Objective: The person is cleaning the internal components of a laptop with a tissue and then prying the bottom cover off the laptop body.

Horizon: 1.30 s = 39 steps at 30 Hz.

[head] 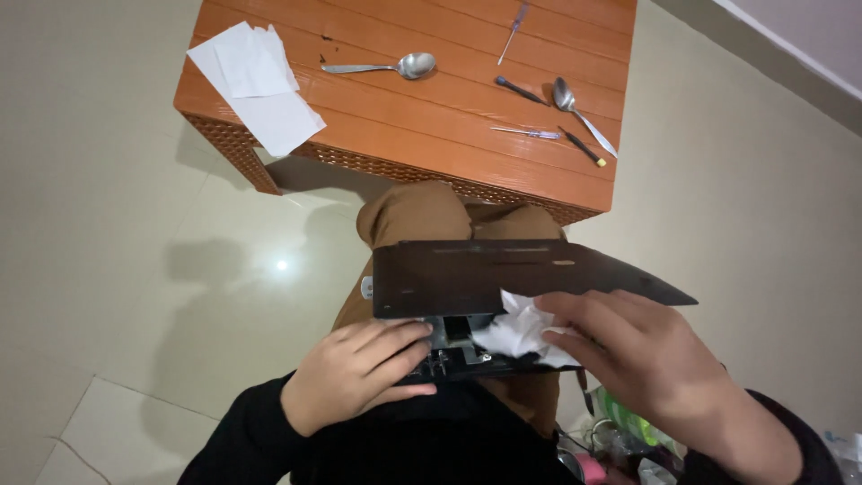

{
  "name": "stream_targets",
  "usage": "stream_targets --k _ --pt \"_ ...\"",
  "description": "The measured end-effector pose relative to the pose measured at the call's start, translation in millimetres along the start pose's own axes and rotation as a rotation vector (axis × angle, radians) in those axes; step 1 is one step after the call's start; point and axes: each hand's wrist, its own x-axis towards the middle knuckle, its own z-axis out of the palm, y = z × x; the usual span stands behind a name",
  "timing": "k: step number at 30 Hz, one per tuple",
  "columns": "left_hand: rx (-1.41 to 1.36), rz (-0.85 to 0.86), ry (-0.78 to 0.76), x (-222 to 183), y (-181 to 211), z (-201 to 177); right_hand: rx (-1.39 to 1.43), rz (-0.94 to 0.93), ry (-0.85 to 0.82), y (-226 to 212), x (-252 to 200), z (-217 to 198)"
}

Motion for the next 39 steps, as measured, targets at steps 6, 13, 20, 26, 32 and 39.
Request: stream_targets --k 6,13,20,26,32,39 --pt "-0.126 -0.021 0.059 10 -4 -4 0.234 0.139 0.018 6 3 -5" --pt "-0.189 -0.015 0.125 19 -10 -10 0.488 0.141 -0.079 9 18 -4" --pt "-0.165 -0.029 0.152 18 -9 -11 -0.137 -0.322 0.233 -2 21 -1" --pt "-0.168 -0.016 0.149 16 -6 -7 -0.163 -0.396 0.178 1 31 19" --pt "-0.162 0.008 0.102 14 -5 -6 -0.147 -0.462 0.1 1 33 32" --pt "-0.229 0.059 0.032 27 -7 -18 0.026 -0.43 0.081 0 36 31"
